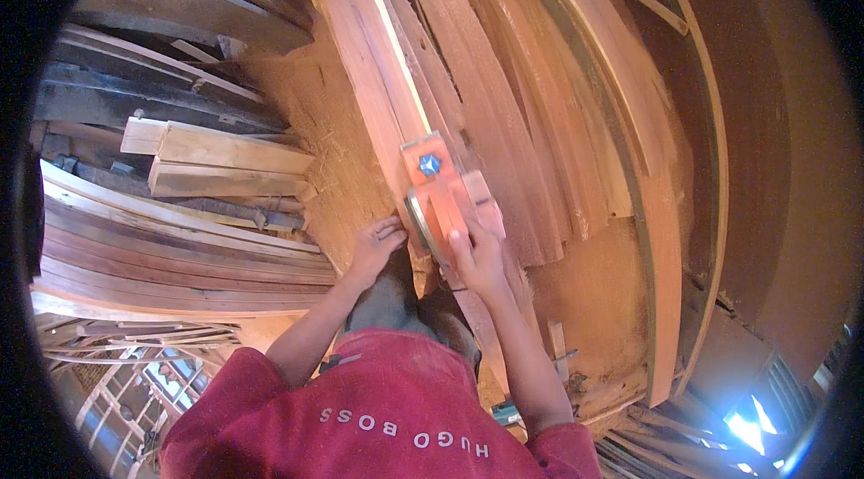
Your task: The person cuts wood using a circular saw and smooths a wooden beam with an electric planer.
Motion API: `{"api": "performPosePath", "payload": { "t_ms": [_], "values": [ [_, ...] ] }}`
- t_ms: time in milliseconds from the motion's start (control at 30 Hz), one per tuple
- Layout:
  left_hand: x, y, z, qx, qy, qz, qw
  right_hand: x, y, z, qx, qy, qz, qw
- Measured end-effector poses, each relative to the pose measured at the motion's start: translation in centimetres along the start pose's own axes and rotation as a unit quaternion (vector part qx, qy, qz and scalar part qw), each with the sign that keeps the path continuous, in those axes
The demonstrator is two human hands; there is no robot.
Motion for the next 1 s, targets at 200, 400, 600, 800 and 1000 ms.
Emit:
{"api": "performPosePath", "payload": {
  "t_ms": [200, 400, 600, 800, 1000],
  "values": [
    [1.3, 3.1, 1.0, 0.265, -0.018, 0.08, 0.961, 12.2, -7.3, 3.1, -0.005, 0.031, -0.063, 0.998],
    [1.3, 3.0, 0.7, 0.209, -0.004, 0.033, 0.977, 22.9, -14.9, 6.0, -0.02, 0.058, -0.13, 0.99],
    [1.6, 5.0, 1.4, 0.204, -0.044, 0.011, 0.978, 32.0, -21.4, 8.6, -0.046, 0.101, -0.151, 0.982],
    [1.9, 5.4, 1.2, 0.29, -0.084, 0.041, 0.952, 41.4, -25.9, 11.6, 0.008, 0.026, -0.122, 0.992],
    [1.4, 5.1, 0.5, 0.29, -0.084, 0.003, 0.953, 48.3, -30.6, 15.1, 0.049, -0.018, -0.102, 0.993]
  ]
}}
Point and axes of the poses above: each hand's wrist, its own x-axis towards the middle knuckle, its own z-axis out of the palm, y = z × x, the point moved 8 cm from there along x, towards the middle knuckle, and after that the axes turned 10 degrees about z, right-handed, at the moved point
